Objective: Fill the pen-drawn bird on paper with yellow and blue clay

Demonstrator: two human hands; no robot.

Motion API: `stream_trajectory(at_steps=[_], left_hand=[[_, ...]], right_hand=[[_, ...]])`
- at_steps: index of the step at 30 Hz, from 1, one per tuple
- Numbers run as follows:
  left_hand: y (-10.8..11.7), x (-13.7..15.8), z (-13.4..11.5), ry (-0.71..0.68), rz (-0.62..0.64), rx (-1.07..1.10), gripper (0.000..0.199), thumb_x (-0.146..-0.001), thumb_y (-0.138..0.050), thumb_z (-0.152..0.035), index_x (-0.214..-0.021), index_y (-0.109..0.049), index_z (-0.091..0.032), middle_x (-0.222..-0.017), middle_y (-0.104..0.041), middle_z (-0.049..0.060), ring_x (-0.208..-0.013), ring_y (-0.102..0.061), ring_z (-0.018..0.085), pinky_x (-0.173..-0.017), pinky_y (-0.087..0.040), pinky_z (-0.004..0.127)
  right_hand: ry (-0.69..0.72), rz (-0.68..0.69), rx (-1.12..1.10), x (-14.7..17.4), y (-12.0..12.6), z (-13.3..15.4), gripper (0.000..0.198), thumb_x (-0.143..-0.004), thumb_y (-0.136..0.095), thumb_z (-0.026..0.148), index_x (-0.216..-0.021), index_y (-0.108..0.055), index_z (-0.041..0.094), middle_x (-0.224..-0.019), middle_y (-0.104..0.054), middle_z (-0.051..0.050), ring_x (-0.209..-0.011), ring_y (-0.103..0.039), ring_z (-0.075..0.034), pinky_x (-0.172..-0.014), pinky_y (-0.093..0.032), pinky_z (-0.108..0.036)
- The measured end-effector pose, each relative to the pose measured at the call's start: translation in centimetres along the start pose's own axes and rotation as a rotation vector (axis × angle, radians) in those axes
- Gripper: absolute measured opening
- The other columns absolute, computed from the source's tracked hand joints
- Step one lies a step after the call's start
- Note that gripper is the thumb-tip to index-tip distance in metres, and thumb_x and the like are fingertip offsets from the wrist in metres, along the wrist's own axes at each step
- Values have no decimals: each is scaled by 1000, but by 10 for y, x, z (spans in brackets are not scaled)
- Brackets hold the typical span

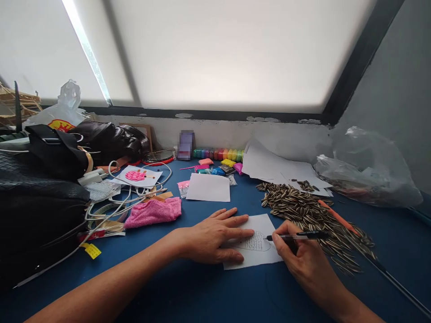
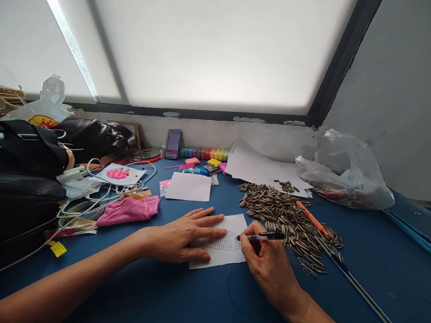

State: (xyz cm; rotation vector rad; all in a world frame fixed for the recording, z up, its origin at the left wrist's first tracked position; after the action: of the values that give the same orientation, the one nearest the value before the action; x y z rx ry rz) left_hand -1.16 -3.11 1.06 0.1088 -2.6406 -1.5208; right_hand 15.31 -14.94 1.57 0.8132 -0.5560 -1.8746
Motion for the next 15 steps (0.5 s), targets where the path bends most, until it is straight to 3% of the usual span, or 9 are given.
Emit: stream_trajectory(at_steps=[15], left_hand=[[0,0,0,-3,2,13,65,-89,-49,-59,-148,-34,-34,-159,-17,1,-148,-6,33,-118,-9,55]], right_hand=[[-9,30,-32,2,0,-2,31,-91,-43,45,-68,-47,25,-54,-41,4,-47,-39,-13,-43,-33,-25]])
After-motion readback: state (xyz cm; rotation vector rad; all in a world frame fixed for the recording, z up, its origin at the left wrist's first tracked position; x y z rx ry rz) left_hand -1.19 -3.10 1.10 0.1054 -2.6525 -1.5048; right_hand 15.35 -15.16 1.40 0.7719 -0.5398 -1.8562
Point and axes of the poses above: each hand's wrist, its own x-axis away from the middle knuckle, its own y-axis out of the back of the hand, z = x × y, the point moved 4 cm from there along -x, towards the middle knuckle
